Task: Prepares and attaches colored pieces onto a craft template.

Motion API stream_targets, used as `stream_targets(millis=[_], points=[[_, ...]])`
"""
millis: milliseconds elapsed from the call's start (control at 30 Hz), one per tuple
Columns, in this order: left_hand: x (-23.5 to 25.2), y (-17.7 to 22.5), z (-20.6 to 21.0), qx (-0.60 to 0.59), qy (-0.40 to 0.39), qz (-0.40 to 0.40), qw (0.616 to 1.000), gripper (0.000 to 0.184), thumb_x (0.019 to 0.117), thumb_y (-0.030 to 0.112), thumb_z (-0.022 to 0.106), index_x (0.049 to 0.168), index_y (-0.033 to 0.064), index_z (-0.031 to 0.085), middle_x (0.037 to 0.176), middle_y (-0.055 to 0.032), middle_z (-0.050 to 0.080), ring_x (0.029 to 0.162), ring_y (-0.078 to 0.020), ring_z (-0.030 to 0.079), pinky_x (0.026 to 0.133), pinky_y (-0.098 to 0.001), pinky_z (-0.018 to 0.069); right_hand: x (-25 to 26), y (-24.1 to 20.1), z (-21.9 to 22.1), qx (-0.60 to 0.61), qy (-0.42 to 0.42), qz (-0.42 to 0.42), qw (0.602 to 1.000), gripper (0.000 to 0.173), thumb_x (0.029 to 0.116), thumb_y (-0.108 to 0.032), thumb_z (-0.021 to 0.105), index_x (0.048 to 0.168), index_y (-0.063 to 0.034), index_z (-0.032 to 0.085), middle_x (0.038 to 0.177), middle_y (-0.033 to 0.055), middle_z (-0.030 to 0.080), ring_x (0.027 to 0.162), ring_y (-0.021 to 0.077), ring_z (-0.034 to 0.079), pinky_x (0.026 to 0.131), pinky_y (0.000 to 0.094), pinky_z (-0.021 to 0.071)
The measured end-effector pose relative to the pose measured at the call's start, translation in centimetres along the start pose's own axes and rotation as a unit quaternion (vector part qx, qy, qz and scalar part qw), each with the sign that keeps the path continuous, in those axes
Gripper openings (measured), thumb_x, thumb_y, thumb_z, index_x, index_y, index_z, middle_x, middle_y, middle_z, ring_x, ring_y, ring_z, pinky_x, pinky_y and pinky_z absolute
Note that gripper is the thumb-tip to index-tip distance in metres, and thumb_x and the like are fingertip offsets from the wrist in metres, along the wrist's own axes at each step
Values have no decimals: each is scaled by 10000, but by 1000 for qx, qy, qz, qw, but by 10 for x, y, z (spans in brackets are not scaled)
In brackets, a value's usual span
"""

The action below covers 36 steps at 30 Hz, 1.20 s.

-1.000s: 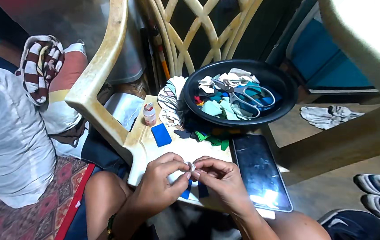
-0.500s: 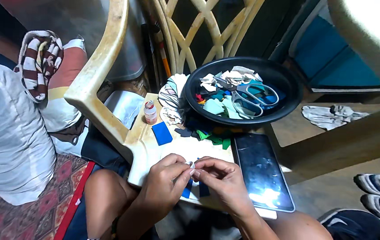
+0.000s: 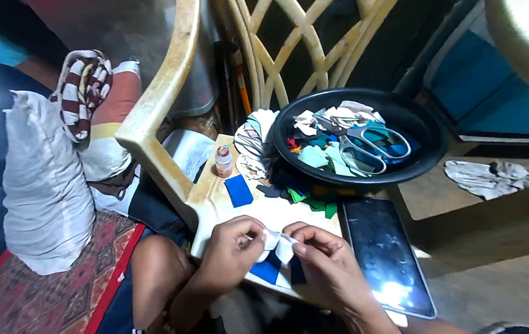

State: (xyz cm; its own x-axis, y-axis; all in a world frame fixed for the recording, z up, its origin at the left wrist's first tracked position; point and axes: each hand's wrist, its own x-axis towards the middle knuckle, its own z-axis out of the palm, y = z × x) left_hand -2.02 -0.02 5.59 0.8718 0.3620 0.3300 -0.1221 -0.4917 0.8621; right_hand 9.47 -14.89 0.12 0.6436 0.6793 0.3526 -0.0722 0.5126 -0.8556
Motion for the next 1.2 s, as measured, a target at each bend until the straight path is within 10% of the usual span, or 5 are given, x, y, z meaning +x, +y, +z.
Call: stream_targets(millis=[167,567,900,1033,1200], points=[[13,-7,-39,-240,194,-154,939,290,935,10,369,786,116,594,764,22,716,700,-72,707,669,-266,615,2,-9,-7,156,-63,18,986,143,973,-268,651,936,-151,724,1216,96,730,1052,184,730,868,325,613],[53,-43,-55,-196,333,-177,905,224,1040,-20,385,869,31,521,758,-37,651,662,-114,684,676,-288,615,5,-16,-21,123,-57,-7,991,143,980,-244,619,939,-153,722,1177,86,736,1068,191,724,908,331,604],[16,-54,-34,271,283,-114,913,289,868,100,750,1098,-63,685,1068,-223,620,826,-221,613,718,-353,523,4,-10,-19,124,-75,7,989,153,982,-237,597,935,-153,717,1161,71,732,1059,187,720,907,347,602],[-9,-9,-3,30,166,16,985,283,994,179,606,1117,-67,673,1136,-115,688,991,-71,681,787,-216,589,0,-8,-11,-63,-87,-47,993,157,1013,-256,556,956,-167,673,1116,-40,708,1017,34,677,847,220,581],[-26,2,23,-287,-35,-104,951,463,1060,240,475,1352,-118,515,1208,-36,679,1019,-39,668,897,-251,567,-7,-4,6,-289,-133,-138,938,235,1038,-235,512,955,-40,613,957,60,566,880,12,554,778,115,461]])
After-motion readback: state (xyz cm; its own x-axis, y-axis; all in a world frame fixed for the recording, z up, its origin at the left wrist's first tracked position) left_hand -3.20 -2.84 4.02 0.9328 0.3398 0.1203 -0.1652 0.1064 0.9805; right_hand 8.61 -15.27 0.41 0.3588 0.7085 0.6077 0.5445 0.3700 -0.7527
